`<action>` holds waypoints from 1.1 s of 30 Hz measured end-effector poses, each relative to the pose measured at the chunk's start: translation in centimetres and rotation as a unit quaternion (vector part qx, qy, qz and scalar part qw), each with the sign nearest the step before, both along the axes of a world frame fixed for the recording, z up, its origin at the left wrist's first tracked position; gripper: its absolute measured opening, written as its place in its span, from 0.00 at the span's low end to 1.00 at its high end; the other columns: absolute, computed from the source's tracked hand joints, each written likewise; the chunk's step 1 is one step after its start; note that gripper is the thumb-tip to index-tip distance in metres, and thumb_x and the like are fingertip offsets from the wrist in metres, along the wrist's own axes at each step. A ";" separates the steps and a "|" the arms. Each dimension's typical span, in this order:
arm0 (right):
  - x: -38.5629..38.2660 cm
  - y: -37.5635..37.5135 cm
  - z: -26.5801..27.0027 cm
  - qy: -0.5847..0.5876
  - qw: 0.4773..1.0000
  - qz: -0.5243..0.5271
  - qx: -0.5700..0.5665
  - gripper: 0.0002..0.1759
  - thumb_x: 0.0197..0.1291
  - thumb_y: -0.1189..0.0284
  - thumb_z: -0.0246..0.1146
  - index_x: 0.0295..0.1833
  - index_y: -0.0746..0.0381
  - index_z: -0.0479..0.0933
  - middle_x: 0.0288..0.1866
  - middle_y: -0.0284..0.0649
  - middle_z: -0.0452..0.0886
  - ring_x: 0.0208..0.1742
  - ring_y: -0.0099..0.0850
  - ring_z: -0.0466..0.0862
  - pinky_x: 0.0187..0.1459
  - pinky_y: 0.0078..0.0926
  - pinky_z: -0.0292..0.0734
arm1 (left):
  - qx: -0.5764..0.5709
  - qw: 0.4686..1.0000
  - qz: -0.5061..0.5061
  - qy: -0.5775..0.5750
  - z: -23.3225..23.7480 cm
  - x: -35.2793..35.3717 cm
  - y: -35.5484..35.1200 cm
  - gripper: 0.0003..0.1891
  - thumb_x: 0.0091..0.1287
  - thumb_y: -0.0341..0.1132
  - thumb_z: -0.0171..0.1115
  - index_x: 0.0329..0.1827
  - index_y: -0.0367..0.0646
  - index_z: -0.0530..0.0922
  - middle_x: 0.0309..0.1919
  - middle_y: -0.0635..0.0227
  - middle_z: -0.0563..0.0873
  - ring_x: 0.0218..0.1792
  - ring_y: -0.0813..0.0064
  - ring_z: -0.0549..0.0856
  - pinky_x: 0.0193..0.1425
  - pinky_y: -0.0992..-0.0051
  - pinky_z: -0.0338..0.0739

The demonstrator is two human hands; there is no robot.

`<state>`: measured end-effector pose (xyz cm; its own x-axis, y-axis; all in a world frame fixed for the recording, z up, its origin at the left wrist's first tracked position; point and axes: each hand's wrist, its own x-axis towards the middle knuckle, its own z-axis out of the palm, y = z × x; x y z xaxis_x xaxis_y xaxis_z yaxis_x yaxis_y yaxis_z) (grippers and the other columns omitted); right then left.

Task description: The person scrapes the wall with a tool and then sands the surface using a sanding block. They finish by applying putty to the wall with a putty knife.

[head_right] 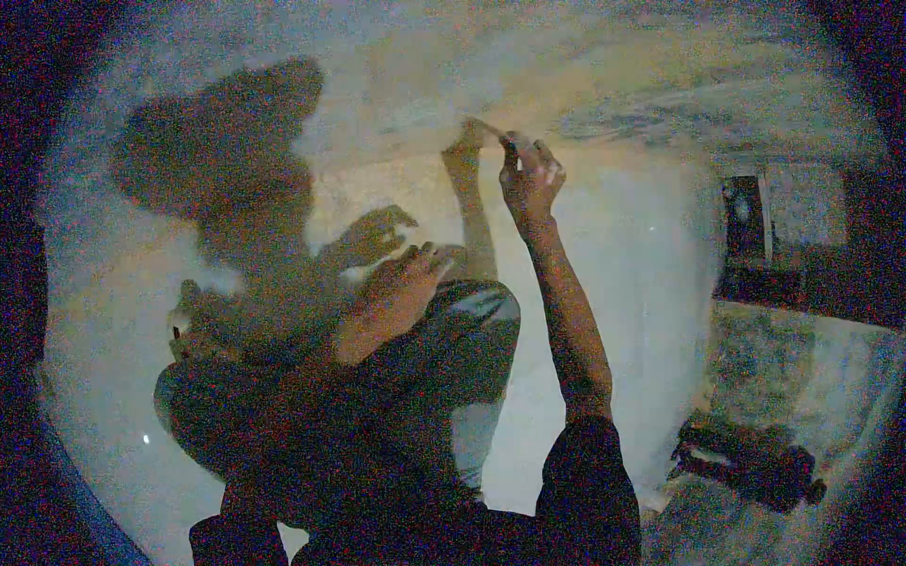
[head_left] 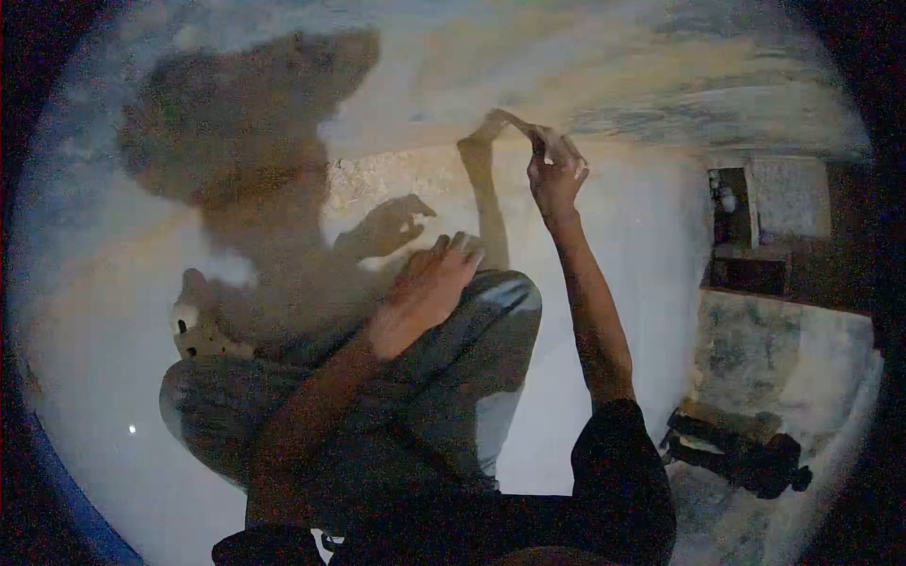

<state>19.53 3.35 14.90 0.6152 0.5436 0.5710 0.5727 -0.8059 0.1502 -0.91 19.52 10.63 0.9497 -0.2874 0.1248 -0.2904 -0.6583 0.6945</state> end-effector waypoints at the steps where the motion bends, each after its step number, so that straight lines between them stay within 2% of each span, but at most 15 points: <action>1: -0.1 -0.3 -0.2 -0.031 0.999 0.023 0.004 0.07 0.62 0.71 0.65 0.46 0.54 0.83 0.41 0.39 0.87 0.42 0.43 0.87 0.44 0.40 0.81 | 0.007 1.000 0.006 -0.020 0.0 0.0 0.1 0.20 0.65 0.27 0.51 0.61 0.36 0.73 0.55 0.50 0.75 0.55 0.52 0.79 0.56 0.56 0.78; 4: 0.7 -1.2 0.0 -0.023 0.999 0.033 0.023 0.13 0.58 0.70 0.67 0.49 0.46 0.81 0.40 0.34 0.87 0.44 0.44 0.87 0.36 0.45 0.79 | 0.025 1.000 0.011 -0.006 0.8 -0.1 0.4 0.20 0.64 0.26 0.51 0.60 0.37 0.73 0.54 0.51 0.75 0.54 0.52 0.79 0.54 0.57 0.79; 7: 0.1 -0.7 1.9 0.008 0.999 0.002 0.034 0.07 0.63 0.68 0.66 0.45 0.54 0.84 0.41 0.40 0.87 0.41 0.42 0.88 0.43 0.37 0.82 | 0.015 1.000 -0.004 0.000 1.3 0.0 1.0 0.21 0.64 0.26 0.51 0.61 0.37 0.73 0.55 0.51 0.75 0.53 0.52 0.79 0.53 0.58 0.79; 10: -0.3 -0.5 1.5 -0.092 0.994 -0.045 -0.045 0.06 0.63 0.67 0.66 0.44 0.53 0.84 0.42 0.40 0.88 0.39 0.43 0.87 0.41 0.37 0.82 | -0.007 1.000 -0.002 0.017 1.7 0.2 1.1 0.20 0.65 0.26 0.51 0.61 0.37 0.72 0.54 0.51 0.75 0.54 0.52 0.79 0.54 0.56 0.78; 14: 0.1 0.3 1.4 -0.055 0.997 -0.044 0.018 0.06 0.60 0.69 0.67 0.44 0.51 0.84 0.42 0.38 0.88 0.37 0.43 0.87 0.38 0.37 0.82 | 0.014 0.999 -0.021 0.035 1.1 0.1 0.2 0.21 0.65 0.26 0.50 0.63 0.38 0.72 0.57 0.50 0.75 0.55 0.51 0.78 0.57 0.55 0.77; 16: 0.2 1.3 1.2 0.051 0.992 0.105 0.048 0.09 0.57 0.72 0.68 0.44 0.51 0.84 0.41 0.36 0.88 0.36 0.44 0.86 0.36 0.38 0.81 | 0.024 1.000 0.002 -0.016 -0.2 -0.2 -0.2 0.23 0.65 0.26 0.50 0.65 0.38 0.71 0.59 0.49 0.74 0.56 0.50 0.78 0.60 0.55 0.76; 17: -0.1 1.6 -0.4 -0.130 0.987 0.084 -0.042 0.10 0.54 0.75 0.69 0.43 0.51 0.84 0.41 0.37 0.88 0.35 0.41 0.87 0.37 0.35 0.82 | 0.027 0.999 -0.001 -0.016 -1.0 -0.5 -0.5 0.23 0.65 0.26 0.50 0.65 0.38 0.71 0.59 0.49 0.74 0.56 0.50 0.78 0.60 0.55 0.76; 18: -0.2 1.6 -0.2 -0.134 0.987 0.082 -0.038 0.10 0.54 0.75 0.69 0.43 0.51 0.84 0.41 0.37 0.88 0.35 0.41 0.87 0.37 0.35 0.82 | 0.031 0.999 0.005 -0.042 -1.1 -0.6 -0.5 0.24 0.65 0.26 0.50 0.66 0.38 0.70 0.61 0.49 0.74 0.57 0.50 0.78 0.60 0.56 0.76; 20: -0.8 2.0 -0.4 0.018 0.996 0.090 0.004 0.13 0.53 0.75 0.69 0.45 0.52 0.84 0.41 0.36 0.88 0.38 0.42 0.87 0.42 0.39 0.81 | 0.038 0.997 0.011 -0.062 -1.6 -0.7 -0.2 0.24 0.65 0.26 0.50 0.67 0.38 0.70 0.62 0.48 0.73 0.57 0.50 0.78 0.60 0.56 0.76; 22: -0.2 -0.9 -1.2 -0.009 0.997 0.054 -0.058 0.15 0.55 0.74 0.68 0.49 0.52 0.84 0.41 0.37 0.88 0.41 0.41 0.87 0.46 0.40 0.81 | 0.052 0.997 -0.041 0.035 0.9 0.1 1.0 0.21 0.66 0.26 0.51 0.64 0.38 0.71 0.59 0.50 0.74 0.56 0.51 0.79 0.57 0.56 0.78; 24: 0.9 -1.7 -0.6 0.011 0.981 0.129 0.147 0.17 0.56 0.75 0.64 0.52 0.46 0.81 0.46 0.36 0.86 0.42 0.41 0.85 0.43 0.43 0.77 | 0.026 1.000 -0.007 0.002 1.2 0.0 1.7 0.20 0.66 0.26 0.51 0.62 0.37 0.72 0.57 0.51 0.75 0.54 0.52 0.79 0.55 0.57 0.79; 25: 0.8 -1.7 -0.4 0.012 0.981 0.130 0.146 0.17 0.56 0.75 0.64 0.52 0.46 0.81 0.46 0.36 0.86 0.42 0.41 0.85 0.43 0.43 0.77 | -0.002 0.999 0.019 -0.033 1.4 0.0 1.8 0.18 0.66 0.26 0.51 0.59 0.37 0.73 0.54 0.52 0.76 0.53 0.53 0.80 0.54 0.57 0.80; 27: 0.1 -2.2 0.3 -0.037 0.998 -0.050 -0.021 0.15 0.57 0.74 0.65 0.50 0.49 0.81 0.44 0.38 0.86 0.42 0.41 0.85 0.44 0.45 0.76 | -0.007 1.000 0.009 -0.019 1.5 0.4 1.7 0.17 0.65 0.25 0.51 0.58 0.37 0.73 0.52 0.53 0.76 0.52 0.53 0.80 0.53 0.57 0.80; 31: 1.1 -2.1 0.0 0.054 0.998 -0.012 0.024 0.14 0.58 0.75 0.66 0.49 0.49 0.81 0.42 0.39 0.86 0.40 0.41 0.85 0.40 0.42 0.77 | 0.000 1.000 0.007 -0.030 1.0 0.5 1.7 0.16 0.65 0.26 0.52 0.56 0.37 0.74 0.49 0.53 0.76 0.52 0.54 0.80 0.51 0.58 0.80; 33: 0.7 -2.0 -1.1 -0.083 0.992 0.064 0.066 0.10 0.58 0.76 0.66 0.45 0.51 0.82 0.37 0.39 0.85 0.36 0.40 0.85 0.36 0.40 0.77 | 0.000 1.000 0.002 -0.009 1.0 0.6 1.7 0.17 0.65 0.26 0.52 0.57 0.37 0.74 0.49 0.53 0.76 0.53 0.54 0.80 0.51 0.58 0.80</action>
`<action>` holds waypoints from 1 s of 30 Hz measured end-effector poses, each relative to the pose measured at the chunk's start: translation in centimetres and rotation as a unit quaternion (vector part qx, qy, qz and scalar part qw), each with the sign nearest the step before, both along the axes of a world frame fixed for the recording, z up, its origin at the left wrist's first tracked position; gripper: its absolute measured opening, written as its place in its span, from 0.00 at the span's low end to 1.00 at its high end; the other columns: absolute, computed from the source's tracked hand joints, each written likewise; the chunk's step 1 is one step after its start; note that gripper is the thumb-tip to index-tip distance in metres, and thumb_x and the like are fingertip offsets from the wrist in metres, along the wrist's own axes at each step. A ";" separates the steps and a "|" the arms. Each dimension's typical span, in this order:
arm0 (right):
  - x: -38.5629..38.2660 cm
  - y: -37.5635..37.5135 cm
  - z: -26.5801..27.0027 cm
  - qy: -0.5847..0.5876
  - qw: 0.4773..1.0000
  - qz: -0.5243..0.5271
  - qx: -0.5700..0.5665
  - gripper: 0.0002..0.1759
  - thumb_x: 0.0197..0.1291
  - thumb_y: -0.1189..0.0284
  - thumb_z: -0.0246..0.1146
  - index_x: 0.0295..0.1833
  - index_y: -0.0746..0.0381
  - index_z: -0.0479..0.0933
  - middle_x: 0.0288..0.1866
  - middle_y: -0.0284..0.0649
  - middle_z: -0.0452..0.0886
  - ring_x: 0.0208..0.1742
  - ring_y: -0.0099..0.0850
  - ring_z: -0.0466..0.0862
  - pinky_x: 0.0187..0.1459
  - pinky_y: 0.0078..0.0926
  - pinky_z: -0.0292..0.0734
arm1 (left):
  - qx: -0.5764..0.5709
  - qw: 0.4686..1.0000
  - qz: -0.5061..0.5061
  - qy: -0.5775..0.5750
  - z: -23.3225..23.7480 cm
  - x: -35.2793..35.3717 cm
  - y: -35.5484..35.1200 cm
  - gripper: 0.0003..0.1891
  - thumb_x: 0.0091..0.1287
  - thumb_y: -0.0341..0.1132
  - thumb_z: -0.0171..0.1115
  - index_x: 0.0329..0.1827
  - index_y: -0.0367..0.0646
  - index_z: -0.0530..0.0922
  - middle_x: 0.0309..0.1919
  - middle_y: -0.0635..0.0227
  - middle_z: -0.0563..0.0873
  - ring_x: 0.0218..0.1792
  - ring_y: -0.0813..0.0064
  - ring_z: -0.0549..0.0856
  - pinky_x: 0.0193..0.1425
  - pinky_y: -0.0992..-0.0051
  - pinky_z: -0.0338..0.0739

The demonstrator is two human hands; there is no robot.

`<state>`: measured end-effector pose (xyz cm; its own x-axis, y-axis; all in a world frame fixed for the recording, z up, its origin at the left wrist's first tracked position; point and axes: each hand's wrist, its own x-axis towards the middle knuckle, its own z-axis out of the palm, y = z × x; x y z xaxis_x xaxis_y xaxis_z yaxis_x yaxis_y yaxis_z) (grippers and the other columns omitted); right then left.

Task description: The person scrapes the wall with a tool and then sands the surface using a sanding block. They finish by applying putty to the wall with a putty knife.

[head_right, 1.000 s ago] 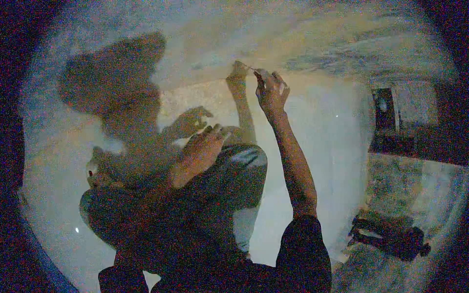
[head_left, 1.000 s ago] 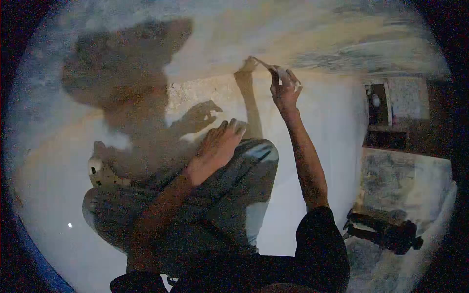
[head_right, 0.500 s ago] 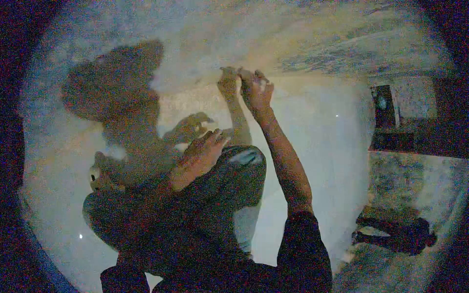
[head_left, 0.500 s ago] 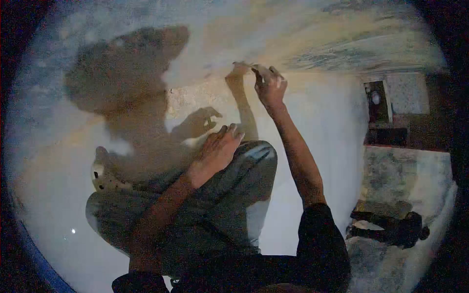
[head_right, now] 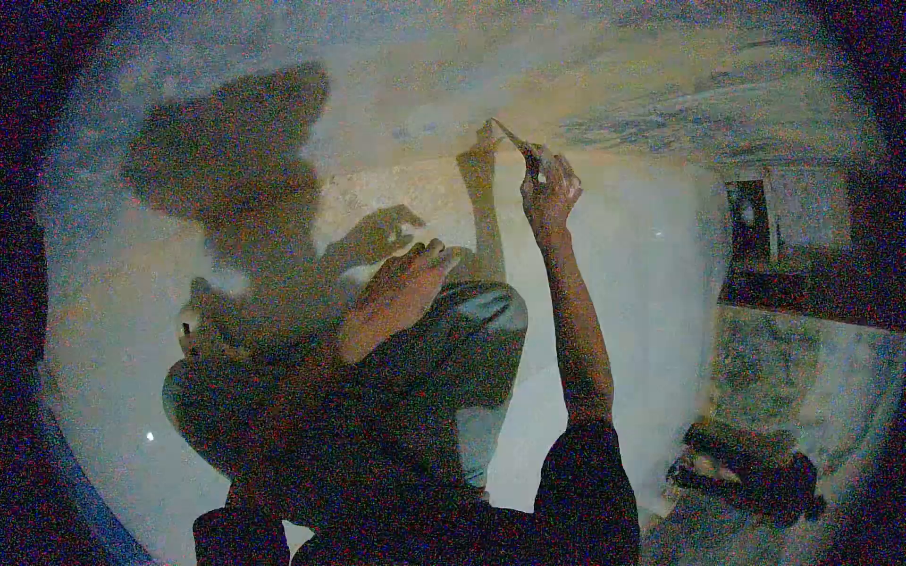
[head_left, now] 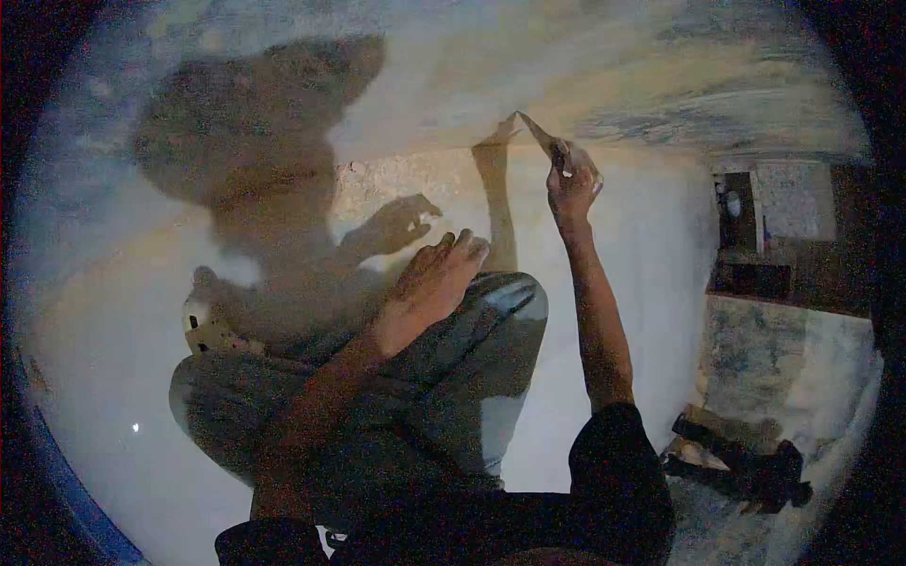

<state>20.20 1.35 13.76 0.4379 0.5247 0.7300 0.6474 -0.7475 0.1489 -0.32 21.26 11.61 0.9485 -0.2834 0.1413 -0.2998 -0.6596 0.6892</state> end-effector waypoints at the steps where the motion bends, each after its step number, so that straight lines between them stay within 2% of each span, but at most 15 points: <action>1: 0.0 0.0 -0.1 -0.001 1.000 0.000 0.001 0.10 0.58 0.76 0.66 0.45 0.51 0.82 0.37 0.39 0.85 0.36 0.40 0.85 0.36 0.40 0.77 | 0.002 1.000 -0.007 0.019 0.3 0.0 -0.1 0.17 0.65 0.26 0.52 0.57 0.37 0.74 0.50 0.53 0.76 0.53 0.54 0.79 0.51 0.58 0.80; 3: 0.0 0.7 -0.3 0.126 0.988 0.080 0.043 0.13 0.57 0.76 0.67 0.48 0.51 0.82 0.39 0.39 0.86 0.39 0.40 0.86 0.34 0.37 0.77 | 0.006 1.000 -0.010 0.018 0.2 0.0 -0.3 0.17 0.65 0.26 0.52 0.57 0.37 0.74 0.52 0.52 0.76 0.54 0.53 0.79 0.52 0.57 0.80; 4: -0.2 1.4 -0.8 0.126 0.988 0.080 0.045 0.13 0.57 0.76 0.67 0.48 0.51 0.82 0.39 0.39 0.86 0.39 0.40 0.86 0.34 0.37 0.77 | 0.011 1.000 -0.014 0.019 -0.1 0.1 -0.3 0.18 0.65 0.27 0.52 0.58 0.37 0.74 0.53 0.51 0.76 0.54 0.52 0.79 0.53 0.57 0.79; 7: -1.8 4.2 -1.9 0.094 0.993 -0.064 0.040 0.14 0.56 0.77 0.67 0.49 0.54 0.82 0.45 0.42 0.86 0.47 0.40 0.86 0.47 0.35 0.80 | 0.011 0.999 0.010 -0.036 -0.6 -0.5 -0.5 0.19 0.65 0.27 0.52 0.60 0.37 0.73 0.57 0.50 0.75 0.54 0.51 0.79 0.54 0.55 0.78; 8: -2.0 4.2 -0.9 0.193 0.979 -0.023 0.057 0.12 0.56 0.75 0.68 0.48 0.59 0.82 0.45 0.44 0.86 0.47 0.41 0.86 0.49 0.36 0.80 | 0.013 0.999 0.010 -0.035 -0.7 -0.4 -0.4 0.19 0.65 0.27 0.52 0.60 0.37 0.73 0.57 0.50 0.75 0.54 0.51 0.79 0.54 0.55 0.78; 9: -2.3 3.8 -1.0 0.193 0.979 -0.023 0.058 0.12 0.56 0.75 0.68 0.48 0.59 0.82 0.45 0.44 0.86 0.47 0.41 0.86 0.49 0.36 0.80 | 0.030 0.999 -0.001 -0.026 -0.6 -0.2 -0.3 0.20 0.65 0.29 0.53 0.61 0.39 0.73 0.55 0.50 0.76 0.52 0.53 0.81 0.53 0.57 0.80; 11: -2.7 2.7 -1.8 0.230 0.949 -0.028 0.214 0.10 0.59 0.75 0.67 0.47 0.64 0.80 0.43 0.45 0.86 0.45 0.36 0.86 0.48 0.34 0.79 | 0.046 0.999 -0.011 -0.017 -0.6 -0.2 0.0 0.21 0.66 0.32 0.54 0.63 0.40 0.72 0.54 0.51 0.77 0.50 0.54 0.82 0.52 0.60 0.83; 12: -3.1 2.9 -0.6 0.322 0.893 -0.053 0.311 0.08 0.64 0.75 0.64 0.46 0.67 0.79 0.37 0.43 0.85 0.39 0.29 0.84 0.45 0.29 0.78 | 0.015 1.000 -0.008 0.000 -0.7 -0.2 0.1 0.22 0.65 0.29 0.53 0.63 0.39 0.73 0.56 0.49 0.76 0.52 0.52 0.80 0.53 0.57 0.80; 15: -1.9 2.1 -0.8 0.325 0.894 -0.043 0.306 0.07 0.66 0.75 0.61 0.45 0.68 0.78 0.33 0.40 0.82 0.35 0.24 0.80 0.42 0.25 0.77 | -0.019 0.999 -0.016 0.031 -0.6 -0.2 0.4 0.22 0.64 0.27 0.52 0.63 0.39 0.73 0.59 0.47 0.74 0.55 0.50 0.78 0.55 0.54 0.78; 16: -2.1 2.7 -1.2 0.284 0.896 0.018 0.340 0.11 0.67 0.70 0.65 0.38 0.68 0.79 0.27 0.35 0.78 0.23 0.19 0.73 0.22 0.21 0.75 | -0.016 0.999 -0.024 0.042 -0.6 -0.1 0.4 0.22 0.65 0.27 0.51 0.64 0.39 0.73 0.59 0.47 0.74 0.56 0.50 0.78 0.55 0.54 0.77; 20: -2.6 2.4 -1.7 0.308 0.889 -0.043 0.336 0.11 0.67 0.70 0.64 0.39 0.68 0.78 0.27 0.35 0.78 0.23 0.20 0.76 0.20 0.22 0.77 | 0.009 1.000 0.003 0.006 -2.0 -0.6 -0.5 0.23 0.65 0.27 0.50 0.65 0.40 0.73 0.61 0.47 0.74 0.58 0.48 0.77 0.58 0.54 0.76; 22: -2.5 2.5 -1.9 0.317 0.876 -0.028 0.362 0.09 0.66 0.72 0.64 0.40 0.67 0.76 0.28 0.34 0.77 0.24 0.19 0.72 0.26 0.22 0.70 | 0.029 0.998 0.002 -0.059 -1.9 -0.7 -0.1 0.21 0.66 0.29 0.52 0.63 0.38 0.73 0.57 0.47 0.76 0.52 0.48 0.82 0.55 0.57 0.82; 26: -2.5 2.4 -1.2 0.321 0.878 -0.017 0.355 0.09 0.66 0.71 0.64 0.40 0.67 0.76 0.27 0.33 0.77 0.24 0.18 0.72 0.25 0.21 0.70 | 0.023 1.000 -0.014 -0.007 -0.1 -0.4 0.2 0.20 0.67 0.29 0.51 0.63 0.39 0.73 0.58 0.47 0.75 0.52 0.48 0.82 0.56 0.56 0.81; 28: -2.4 2.2 -1.0 0.304 0.899 0.002 0.316 0.08 0.67 0.72 0.64 0.39 0.67 0.78 0.27 0.34 0.79 0.24 0.19 0.77 0.23 0.21 0.79 | -0.016 0.998 -0.014 0.057 0.6 -0.5 0.2 0.20 0.66 0.28 0.50 0.61 0.38 0.74 0.61 0.47 0.74 0.58 0.49 0.77 0.59 0.54 0.76; 30: -2.4 2.2 -1.2 0.313 0.894 -0.006 0.322 0.08 0.67 0.72 0.64 0.39 0.67 0.78 0.27 0.34 0.79 0.24 0.18 0.76 0.23 0.21 0.78 | -0.003 0.999 -0.014 0.051 1.2 -0.7 0.5 0.19 0.66 0.28 0.50 0.60 0.38 0.74 0.61 0.47 0.74 0.57 0.49 0.78 0.58 0.55 0.77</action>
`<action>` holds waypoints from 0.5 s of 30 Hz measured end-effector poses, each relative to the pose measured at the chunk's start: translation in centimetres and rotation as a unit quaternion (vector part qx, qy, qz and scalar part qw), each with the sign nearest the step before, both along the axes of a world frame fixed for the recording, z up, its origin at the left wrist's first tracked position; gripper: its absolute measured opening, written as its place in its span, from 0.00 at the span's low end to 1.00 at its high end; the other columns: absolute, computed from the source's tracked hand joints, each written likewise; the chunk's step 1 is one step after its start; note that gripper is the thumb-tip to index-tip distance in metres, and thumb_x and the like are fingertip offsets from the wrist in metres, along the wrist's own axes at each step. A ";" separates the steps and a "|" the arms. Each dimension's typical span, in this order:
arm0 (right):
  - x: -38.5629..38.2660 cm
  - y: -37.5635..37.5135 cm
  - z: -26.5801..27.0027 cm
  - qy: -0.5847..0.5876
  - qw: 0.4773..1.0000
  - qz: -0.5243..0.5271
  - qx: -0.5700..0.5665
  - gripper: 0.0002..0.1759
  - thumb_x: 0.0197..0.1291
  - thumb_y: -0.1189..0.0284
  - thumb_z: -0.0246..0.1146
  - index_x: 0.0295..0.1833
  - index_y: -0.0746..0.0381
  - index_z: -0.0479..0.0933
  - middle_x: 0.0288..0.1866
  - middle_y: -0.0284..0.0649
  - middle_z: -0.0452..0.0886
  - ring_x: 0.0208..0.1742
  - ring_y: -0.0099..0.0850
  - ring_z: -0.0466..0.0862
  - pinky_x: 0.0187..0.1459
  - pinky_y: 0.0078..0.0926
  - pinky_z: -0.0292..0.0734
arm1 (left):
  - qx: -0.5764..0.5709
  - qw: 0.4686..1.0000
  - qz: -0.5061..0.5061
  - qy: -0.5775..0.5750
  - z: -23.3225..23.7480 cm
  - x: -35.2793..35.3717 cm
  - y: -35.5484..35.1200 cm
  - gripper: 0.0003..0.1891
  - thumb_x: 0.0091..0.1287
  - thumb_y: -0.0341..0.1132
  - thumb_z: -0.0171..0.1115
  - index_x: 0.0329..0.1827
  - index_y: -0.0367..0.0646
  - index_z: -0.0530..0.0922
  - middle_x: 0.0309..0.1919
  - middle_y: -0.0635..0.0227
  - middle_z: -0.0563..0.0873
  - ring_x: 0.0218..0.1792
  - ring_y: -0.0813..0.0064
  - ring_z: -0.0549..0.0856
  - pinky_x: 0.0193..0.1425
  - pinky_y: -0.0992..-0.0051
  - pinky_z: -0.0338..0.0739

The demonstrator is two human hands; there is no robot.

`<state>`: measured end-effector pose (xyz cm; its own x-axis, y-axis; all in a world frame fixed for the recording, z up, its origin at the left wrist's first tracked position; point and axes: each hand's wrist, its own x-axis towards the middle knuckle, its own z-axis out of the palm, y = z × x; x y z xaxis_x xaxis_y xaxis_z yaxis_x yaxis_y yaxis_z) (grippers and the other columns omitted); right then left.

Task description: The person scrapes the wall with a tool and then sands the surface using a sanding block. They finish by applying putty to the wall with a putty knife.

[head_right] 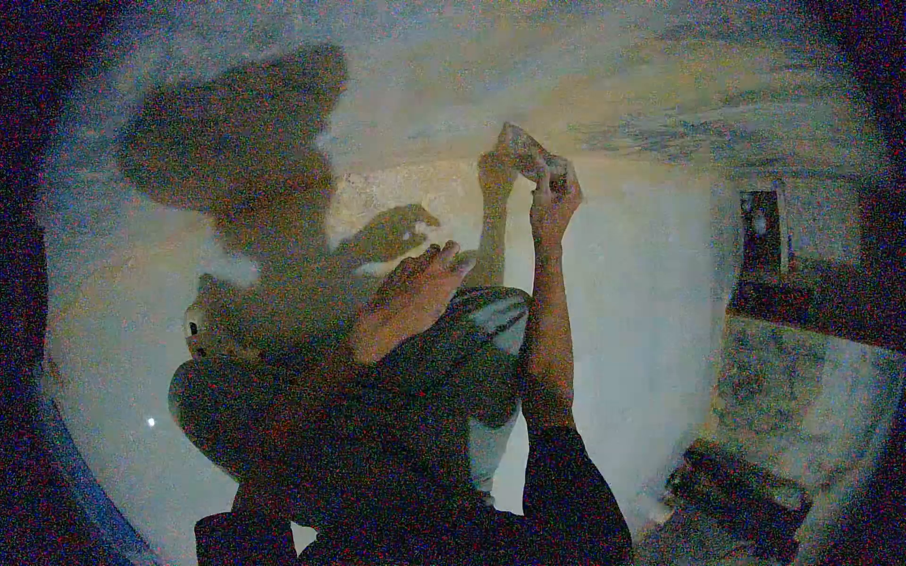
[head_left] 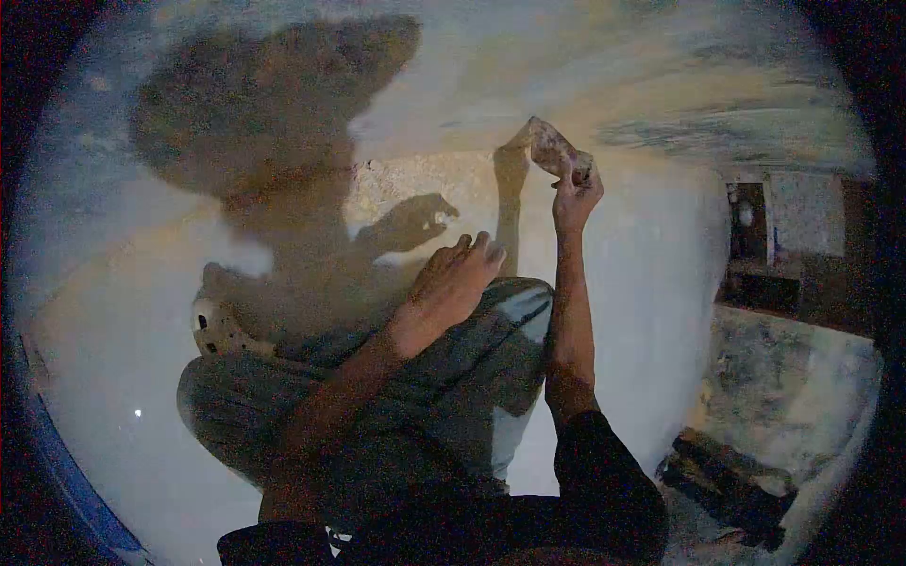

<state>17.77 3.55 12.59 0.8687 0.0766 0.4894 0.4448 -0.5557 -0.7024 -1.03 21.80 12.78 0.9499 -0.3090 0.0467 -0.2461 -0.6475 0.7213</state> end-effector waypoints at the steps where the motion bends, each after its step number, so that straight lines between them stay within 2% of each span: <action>1: 0.2 -0.1 0.1 0.009 1.000 -0.008 0.004 0.08 0.67 0.72 0.64 0.39 0.67 0.78 0.27 0.34 0.79 0.24 0.18 0.76 0.24 0.21 0.78 | 0.013 1.000 -0.002 -0.009 0.3 0.1 0.0 0.18 0.66 0.28 0.51 0.60 0.37 0.75 0.60 0.47 0.75 0.57 0.49 0.78 0.56 0.56 0.78; 5: 0.2 0.0 -0.1 0.021 0.999 -0.027 0.028 0.08 0.67 0.71 0.64 0.39 0.67 0.77 0.28 0.34 0.79 0.24 0.18 0.75 0.24 0.20 0.77 | 0.018 1.000 -0.008 -0.002 0.2 0.3 -0.4 0.18 0.67 0.29 0.50 0.59 0.37 0.75 0.60 0.48 0.75 0.56 0.50 0.79 0.55 0.57 0.79; 8: 0.4 -0.3 -0.3 0.033 0.999 -0.014 0.013 0.09 0.67 0.71 0.65 0.40 0.66 0.77 0.29 0.33 0.79 0.25 0.17 0.75 0.25 0.19 0.76 | 0.011 0.998 0.021 -0.060 -0.4 0.1 -0.7 0.18 0.67 0.29 0.50 0.59 0.37 0.75 0.60 0.48 0.75 0.56 0.51 0.79 0.55 0.56 0.79; 11: 0.4 0.0 -0.3 0.038 0.999 -0.022 0.011 0.09 0.67 0.71 0.65 0.40 0.66 0.77 0.29 0.33 0.79 0.25 0.18 0.75 0.26 0.20 0.75 | 0.014 0.999 0.010 -0.033 0.1 0.5 -0.5 0.18 0.67 0.29 0.50 0.59 0.37 0.74 0.60 0.49 0.75 0.56 0.51 0.79 0.55 0.56 0.78; 13: 0.7 0.1 -0.7 0.001 0.998 0.016 0.060 0.08 0.67 0.71 0.65 0.40 0.66 0.77 0.29 0.32 0.79 0.25 0.19 0.75 0.26 0.22 0.75 | 0.036 0.998 -0.028 0.031 0.4 1.0 -0.5 0.18 0.67 0.29 0.50 0.60 0.38 0.74 0.58 0.50 0.76 0.57 0.51 0.78 0.56 0.56 0.78; 15: 0.9 -0.2 -0.3 0.021 0.998 0.011 0.062 0.08 0.66 0.71 0.65 0.40 0.67 0.77 0.28 0.33 0.79 0.25 0.19 0.75 0.26 0.22 0.75 | 0.033 0.999 -0.025 -0.003 0.1 1.0 -0.4 0.20 0.66 0.29 0.51 0.61 0.38 0.74 0.57 0.49 0.76 0.54 0.51 0.80 0.55 0.57 0.80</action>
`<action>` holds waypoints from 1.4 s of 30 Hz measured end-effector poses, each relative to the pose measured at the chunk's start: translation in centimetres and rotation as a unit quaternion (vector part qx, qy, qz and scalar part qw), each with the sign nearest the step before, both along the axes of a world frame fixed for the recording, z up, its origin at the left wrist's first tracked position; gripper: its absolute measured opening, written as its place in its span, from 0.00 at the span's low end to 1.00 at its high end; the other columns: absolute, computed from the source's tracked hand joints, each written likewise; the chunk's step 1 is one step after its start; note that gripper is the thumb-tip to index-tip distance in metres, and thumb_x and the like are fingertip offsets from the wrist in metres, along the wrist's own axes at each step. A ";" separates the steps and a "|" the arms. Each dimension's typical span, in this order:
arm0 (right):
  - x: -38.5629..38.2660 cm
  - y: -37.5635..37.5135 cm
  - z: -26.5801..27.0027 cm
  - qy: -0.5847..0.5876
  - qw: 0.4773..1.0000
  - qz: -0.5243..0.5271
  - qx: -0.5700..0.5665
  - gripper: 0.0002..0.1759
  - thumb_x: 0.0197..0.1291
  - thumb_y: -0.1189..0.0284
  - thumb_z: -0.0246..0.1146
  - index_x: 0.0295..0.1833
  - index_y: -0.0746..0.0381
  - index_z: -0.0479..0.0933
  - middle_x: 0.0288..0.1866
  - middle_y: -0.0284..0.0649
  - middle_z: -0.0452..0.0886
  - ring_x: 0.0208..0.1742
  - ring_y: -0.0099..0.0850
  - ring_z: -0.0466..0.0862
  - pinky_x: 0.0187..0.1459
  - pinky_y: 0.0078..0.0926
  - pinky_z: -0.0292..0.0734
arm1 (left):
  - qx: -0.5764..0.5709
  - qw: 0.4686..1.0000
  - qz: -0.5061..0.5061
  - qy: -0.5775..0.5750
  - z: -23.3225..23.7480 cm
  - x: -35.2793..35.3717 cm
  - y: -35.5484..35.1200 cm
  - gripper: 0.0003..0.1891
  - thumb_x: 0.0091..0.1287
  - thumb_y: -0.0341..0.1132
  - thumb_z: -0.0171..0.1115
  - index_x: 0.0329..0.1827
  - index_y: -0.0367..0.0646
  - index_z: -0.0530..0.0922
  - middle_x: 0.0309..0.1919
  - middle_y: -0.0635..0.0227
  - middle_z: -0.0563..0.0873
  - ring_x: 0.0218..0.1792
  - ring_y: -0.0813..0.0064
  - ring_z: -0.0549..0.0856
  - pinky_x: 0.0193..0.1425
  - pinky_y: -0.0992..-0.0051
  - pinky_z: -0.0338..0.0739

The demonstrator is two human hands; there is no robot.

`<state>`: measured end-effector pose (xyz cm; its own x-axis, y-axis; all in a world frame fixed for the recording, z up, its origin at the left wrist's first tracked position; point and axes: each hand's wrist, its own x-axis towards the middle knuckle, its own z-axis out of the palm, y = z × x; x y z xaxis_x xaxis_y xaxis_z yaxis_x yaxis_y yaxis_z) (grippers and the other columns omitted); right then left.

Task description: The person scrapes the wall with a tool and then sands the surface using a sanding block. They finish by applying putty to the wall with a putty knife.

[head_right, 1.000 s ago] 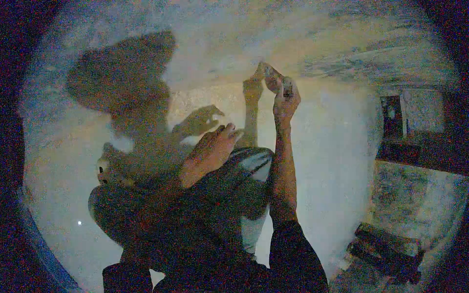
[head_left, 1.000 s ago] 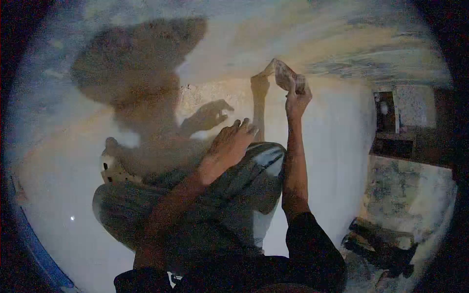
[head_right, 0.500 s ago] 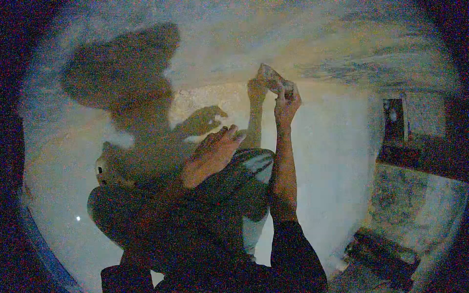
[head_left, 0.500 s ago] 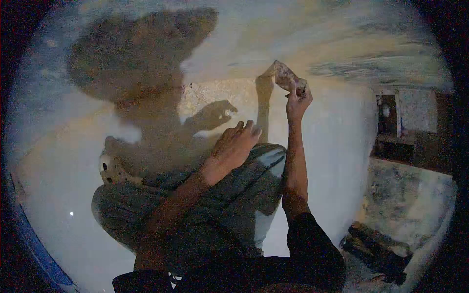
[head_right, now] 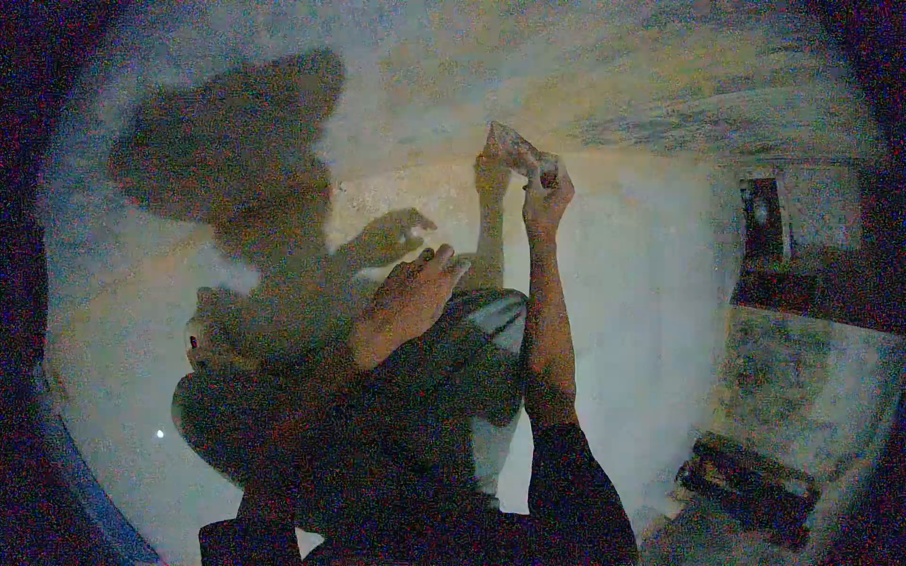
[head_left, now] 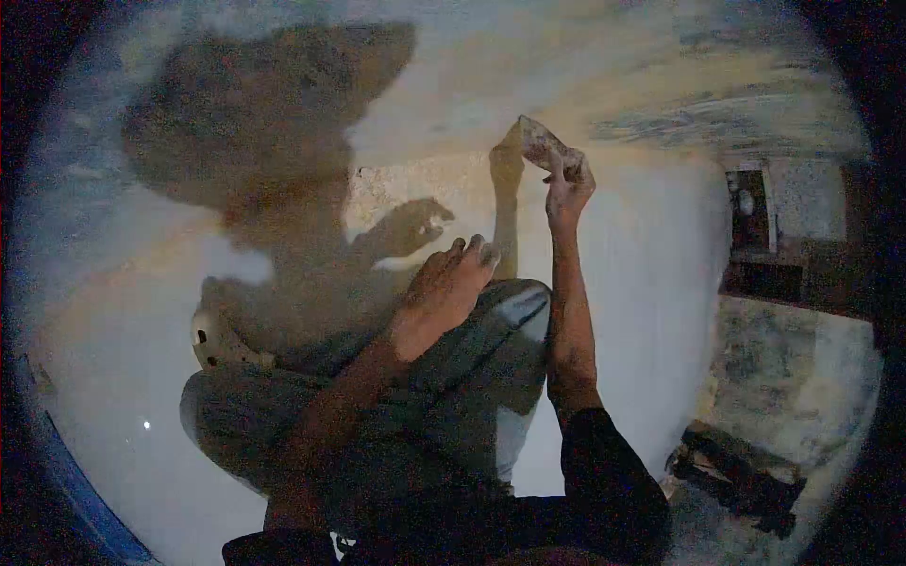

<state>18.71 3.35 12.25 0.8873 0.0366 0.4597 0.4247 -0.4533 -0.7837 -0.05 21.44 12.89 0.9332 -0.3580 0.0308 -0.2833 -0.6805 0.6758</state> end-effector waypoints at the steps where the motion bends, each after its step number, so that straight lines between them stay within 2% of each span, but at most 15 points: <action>1: 0.0 0.0 0.2 0.022 1.000 -0.001 0.000 0.08 0.66 0.72 0.65 0.40 0.67 0.77 0.27 0.33 0.79 0.25 0.20 0.74 0.27 0.22 0.76 | -0.005 0.999 0.004 -0.032 -0.1 -0.2 0.1 0.21 0.65 0.29 0.52 0.62 0.38 0.74 0.56 0.49 0.76 0.52 0.52 0.82 0.54 0.58 0.82; 5: -0.5 0.6 1.2 0.065 0.997 -0.028 -0.044 0.08 0.66 0.72 0.66 0.38 0.67 0.77 0.26 0.35 0.78 0.24 0.20 0.74 0.27 0.23 0.75 | -0.016 1.000 0.011 0.010 0.7 -0.2 0.7 0.18 0.67 0.29 0.51 0.60 0.38 0.75 0.55 0.52 0.76 0.55 0.52 0.79 0.55 0.56 0.78; 11: 0.2 -0.6 -0.7 0.019 0.998 -0.026 -0.060 0.09 0.66 0.73 0.65 0.38 0.69 0.77 0.26 0.35 0.78 0.26 0.20 0.76 0.30 0.25 0.76 | -0.026 0.997 0.052 -0.055 -0.4 -0.6 -0.2 0.18 0.65 0.27 0.52 0.59 0.37 0.75 0.58 0.50 0.76 0.55 0.51 0.79 0.56 0.56 0.78; 12: 0.2 -0.3 -0.3 0.016 0.998 -0.029 -0.060 0.09 0.66 0.73 0.65 0.38 0.69 0.77 0.26 0.35 0.78 0.26 0.20 0.76 0.30 0.25 0.76 | -0.026 0.999 0.024 0.009 0.8 -0.1 0.3 0.19 0.66 0.27 0.52 0.59 0.37 0.75 0.59 0.49 0.76 0.56 0.51 0.78 0.57 0.56 0.77; 14: -0.4 1.4 0.7 -0.112 0.988 -0.019 -0.102 0.08 0.66 0.74 0.65 0.40 0.69 0.78 0.28 0.37 0.80 0.31 0.22 0.78 0.36 0.25 0.77 | -0.026 0.997 -0.010 0.071 1.1 0.0 0.1 0.19 0.66 0.27 0.51 0.60 0.37 0.75 0.59 0.48 0.75 0.57 0.51 0.78 0.58 0.56 0.77; 18: -0.9 1.4 0.2 -0.032 0.998 -0.011 -0.057 0.06 0.66 0.76 0.64 0.42 0.70 0.78 0.37 0.40 0.84 0.38 0.22 0.80 0.43 0.23 0.77 | -0.006 1.000 -0.009 0.024 0.5 -0.4 0.0 0.20 0.65 0.25 0.51 0.61 0.36 0.74 0.60 0.46 0.74 0.57 0.50 0.78 0.58 0.56 0.77; 22: -1.9 2.0 0.7 -0.014 0.999 -0.017 -0.026 0.06 0.66 0.76 0.64 0.42 0.70 0.78 0.35 0.38 0.82 0.36 0.21 0.78 0.41 0.23 0.76 | 0.010 1.000 -0.016 -0.004 -0.5 -0.5 -0.2 0.21 0.64 0.24 0.52 0.61 0.36 0.74 0.58 0.44 0.75 0.55 0.50 0.79 0.56 0.56 0.78; 26: -0.4 0.0 -0.1 -0.046 0.996 0.002 -0.083 0.06 0.67 0.77 0.62 0.39 0.70 0.77 0.31 0.34 0.79 0.33 0.20 0.74 0.38 0.20 0.72 | 0.031 0.999 -0.012 -0.024 -0.5 -0.7 0.0 0.21 0.64 0.24 0.52 0.61 0.35 0.74 0.57 0.45 0.75 0.54 0.50 0.80 0.55 0.57 0.79; 30: -0.7 1.0 0.0 -0.040 0.999 0.016 -0.022 0.06 0.68 0.77 0.62 0.38 0.69 0.77 0.29 0.32 0.77 0.31 0.20 0.73 0.37 0.19 0.70 | 0.011 1.000 0.004 -0.014 0.2 -0.5 0.6 0.21 0.65 0.26 0.52 0.62 0.40 0.74 0.53 0.50 0.76 0.53 0.52 0.80 0.54 0.57 0.81; 32: -0.9 0.8 -0.1 -0.011 0.992 -0.032 -0.118 0.06 0.68 0.76 0.62 0.39 0.69 0.78 0.31 0.34 0.80 0.33 0.21 0.76 0.39 0.20 0.72 | 0.001 1.000 0.007 -0.009 0.1 -0.7 0.7 0.22 0.65 0.28 0.53 0.63 0.44 0.73 0.51 0.54 0.77 0.54 0.54 0.81 0.55 0.57 0.81; 33: -0.8 1.8 -0.5 -0.077 0.997 -0.007 -0.023 0.07 0.68 0.75 0.63 0.39 0.69 0.77 0.30 0.34 0.79 0.31 0.20 0.75 0.37 0.22 0.72 | 0.004 1.000 0.013 -0.012 0.0 -0.7 0.4 0.22 0.64 0.28 0.53 0.63 0.44 0.73 0.50 0.55 0.77 0.53 0.54 0.81 0.55 0.57 0.81; 36: -0.5 1.1 0.4 -0.030 0.995 -0.024 -0.090 0.06 0.67 0.76 0.60 0.45 0.68 0.77 0.37 0.45 0.85 0.36 0.27 0.83 0.39 0.26 0.78 | -0.004 1.000 -0.001 -0.008 0.8 -0.3 -0.1 0.19 0.65 0.27 0.52 0.60 0.40 0.74 0.51 0.52 0.77 0.52 0.53 0.81 0.53 0.57 0.81; 40: -1.4 1.9 1.0 0.028 0.993 -0.053 -0.100 0.07 0.69 0.74 0.58 0.46 0.67 0.77 0.37 0.45 0.85 0.40 0.30 0.83 0.42 0.30 0.78 | -0.004 1.000 0.008 -0.028 -0.7 -0.1 -0.5 0.17 0.67 0.28 0.51 0.58 0.36 0.76 0.53 0.50 0.77 0.54 0.51 0.80 0.54 0.58 0.80; 41: -0.2 0.5 -1.4 -0.088 0.991 0.002 -0.102 0.09 0.69 0.71 0.59 0.47 0.66 0.78 0.40 0.46 0.85 0.41 0.31 0.83 0.44 0.32 0.78 | -0.006 1.000 0.004 -0.029 -1.1 -0.1 -0.7 0.17 0.67 0.28 0.51 0.58 0.36 0.76 0.53 0.50 0.77 0.54 0.51 0.80 0.54 0.58 0.80; 42: -0.1 0.4 -0.9 -0.090 0.991 -0.005 -0.103 0.09 0.69 0.71 0.59 0.47 0.66 0.78 0.40 0.46 0.85 0.41 0.31 0.83 0.44 0.32 0.78 | 0.017 1.000 -0.007 -0.016 -1.0 0.3 -0.6 0.18 0.67 0.28 0.51 0.59 0.36 0.75 0.54 0.49 0.77 0.54 0.50 0.80 0.56 0.57 0.79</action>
